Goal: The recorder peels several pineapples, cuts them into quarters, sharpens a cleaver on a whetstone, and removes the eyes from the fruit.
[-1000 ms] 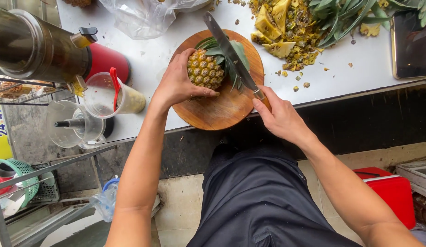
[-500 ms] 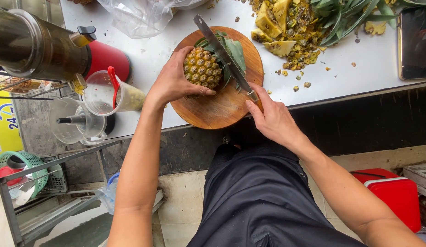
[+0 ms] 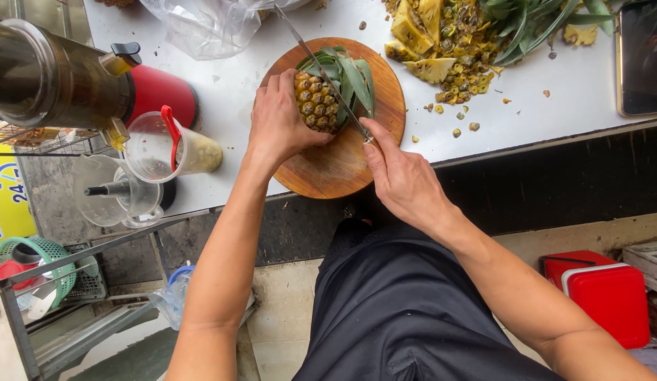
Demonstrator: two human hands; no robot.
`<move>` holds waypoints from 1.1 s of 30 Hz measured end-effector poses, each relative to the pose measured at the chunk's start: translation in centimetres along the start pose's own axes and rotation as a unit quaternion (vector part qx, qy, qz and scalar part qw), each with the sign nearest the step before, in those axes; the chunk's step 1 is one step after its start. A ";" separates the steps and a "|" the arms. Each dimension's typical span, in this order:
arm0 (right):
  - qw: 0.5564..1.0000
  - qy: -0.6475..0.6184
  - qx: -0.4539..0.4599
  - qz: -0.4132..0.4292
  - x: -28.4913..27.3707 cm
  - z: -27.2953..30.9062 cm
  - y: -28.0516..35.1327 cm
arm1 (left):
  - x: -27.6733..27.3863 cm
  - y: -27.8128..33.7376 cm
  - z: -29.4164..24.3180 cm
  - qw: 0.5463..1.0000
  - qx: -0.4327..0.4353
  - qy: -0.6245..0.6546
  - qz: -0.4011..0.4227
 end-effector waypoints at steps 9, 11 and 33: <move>0.999 0.043 -0.010 -0.012 1.1 -0.8 0.8 | 0.4 0.2 0.1 1.000 0.005 -0.007 -0.016; 0.998 0.058 -0.010 -0.012 0.8 -1.2 1.9 | 0.5 0.2 0.1 1.000 0.001 -0.009 -0.012; 0.996 0.075 0.037 0.035 1.3 -1.9 1.3 | -0.2 0.2 -0.4 0.998 0.026 -0.015 -0.052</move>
Point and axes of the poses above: each hand's wrist, its own y-axis away from the middle knuckle, its own x-axis out of the palm, z = x × y, the point moved 6 cm from there along -y, towards the middle knuckle, and after that the axes turned 8 degrees about -z, right-handed, at the moved point
